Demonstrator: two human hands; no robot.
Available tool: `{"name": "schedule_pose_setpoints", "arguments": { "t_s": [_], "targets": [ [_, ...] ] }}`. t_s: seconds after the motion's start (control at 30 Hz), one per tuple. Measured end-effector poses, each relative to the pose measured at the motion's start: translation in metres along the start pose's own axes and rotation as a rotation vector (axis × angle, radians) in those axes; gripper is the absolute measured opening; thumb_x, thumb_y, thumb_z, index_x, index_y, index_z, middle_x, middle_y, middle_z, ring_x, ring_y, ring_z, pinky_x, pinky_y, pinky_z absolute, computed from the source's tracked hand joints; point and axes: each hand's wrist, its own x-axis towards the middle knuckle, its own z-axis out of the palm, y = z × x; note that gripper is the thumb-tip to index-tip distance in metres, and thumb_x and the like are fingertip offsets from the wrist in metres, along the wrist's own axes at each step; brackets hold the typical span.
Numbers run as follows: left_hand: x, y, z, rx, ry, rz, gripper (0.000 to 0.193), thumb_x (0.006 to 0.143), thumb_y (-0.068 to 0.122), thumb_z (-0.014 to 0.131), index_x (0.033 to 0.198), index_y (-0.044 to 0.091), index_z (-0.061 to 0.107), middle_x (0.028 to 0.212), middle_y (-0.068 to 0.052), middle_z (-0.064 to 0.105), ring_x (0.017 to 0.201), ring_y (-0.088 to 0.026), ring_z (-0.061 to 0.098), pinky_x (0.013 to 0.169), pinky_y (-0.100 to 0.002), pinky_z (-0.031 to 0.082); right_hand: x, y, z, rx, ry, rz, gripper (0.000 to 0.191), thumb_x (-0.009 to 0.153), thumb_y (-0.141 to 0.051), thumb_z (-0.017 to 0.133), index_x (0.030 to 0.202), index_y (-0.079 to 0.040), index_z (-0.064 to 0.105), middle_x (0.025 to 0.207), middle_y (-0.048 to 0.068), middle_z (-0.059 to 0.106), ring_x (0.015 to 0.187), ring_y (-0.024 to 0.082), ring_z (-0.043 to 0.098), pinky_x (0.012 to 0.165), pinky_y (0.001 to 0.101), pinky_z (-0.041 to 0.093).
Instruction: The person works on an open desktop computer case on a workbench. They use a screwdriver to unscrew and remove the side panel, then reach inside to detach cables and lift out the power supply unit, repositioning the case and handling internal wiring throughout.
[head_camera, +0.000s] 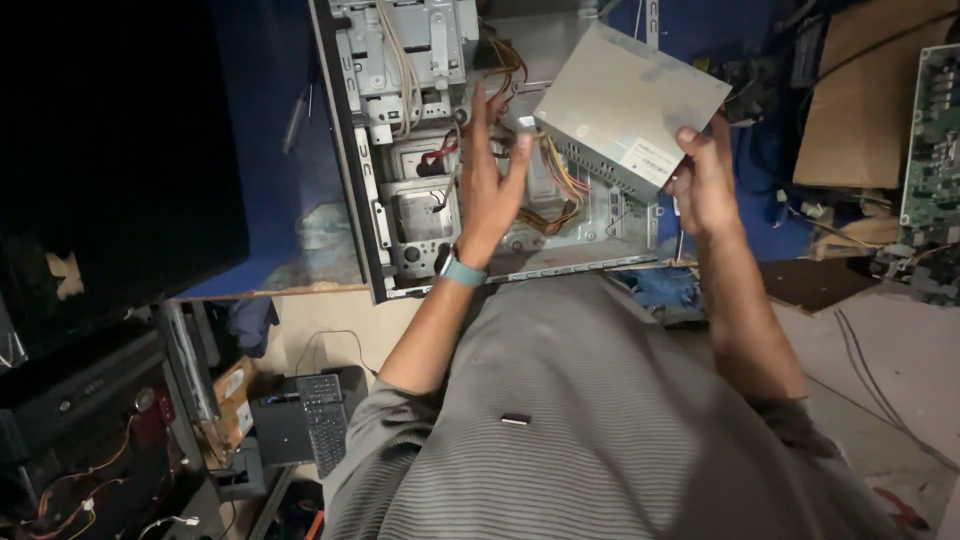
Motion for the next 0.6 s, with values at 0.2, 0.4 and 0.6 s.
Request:
{"name": "schedule_pose_setpoints", "arguments": {
  "t_s": [0.2,0.4,0.6],
  "targets": [
    [-0.013,0.028,0.004,0.250,-0.083,0.177,0.089,0.089,0.049,0.077,0.153,0.007,0.033,0.148,-0.021,0.045,0.140,-0.041,0.045,0.121,-0.052,0.033,0.003,0.009,0.007,-0.087,0.143,0.033,0.085,0.089,-0.037,0.070,0.154,-0.008,0.023,0.134,0.018,0.056,0.102,0.025,0.070,0.067,0.0346,0.066],
    [-0.028,0.028,0.037,0.421,-0.276,0.509,0.077,0.093,0.039,0.078,0.155,0.022,0.036,0.161,-0.017,0.029,0.152,-0.046,0.022,0.124,-0.074,0.011,0.005,0.022,0.023,-0.260,0.244,0.092,0.087,0.090,-0.040,0.075,0.156,-0.008,0.028,0.132,0.019,0.060,0.091,0.019,0.062,0.059,0.0290,0.056],
    [-0.025,-0.001,0.056,0.557,-0.300,0.544,0.078,0.091,0.021,0.078,0.156,0.027,0.036,0.163,-0.008,0.031,0.156,-0.040,0.025,0.127,-0.073,0.013,0.004,0.019,0.039,-0.025,0.178,0.149,0.079,0.089,-0.048,0.070,0.146,-0.004,0.038,0.131,0.017,0.059,0.089,0.023,0.070,0.060,0.0341,0.061]
  ]
}}
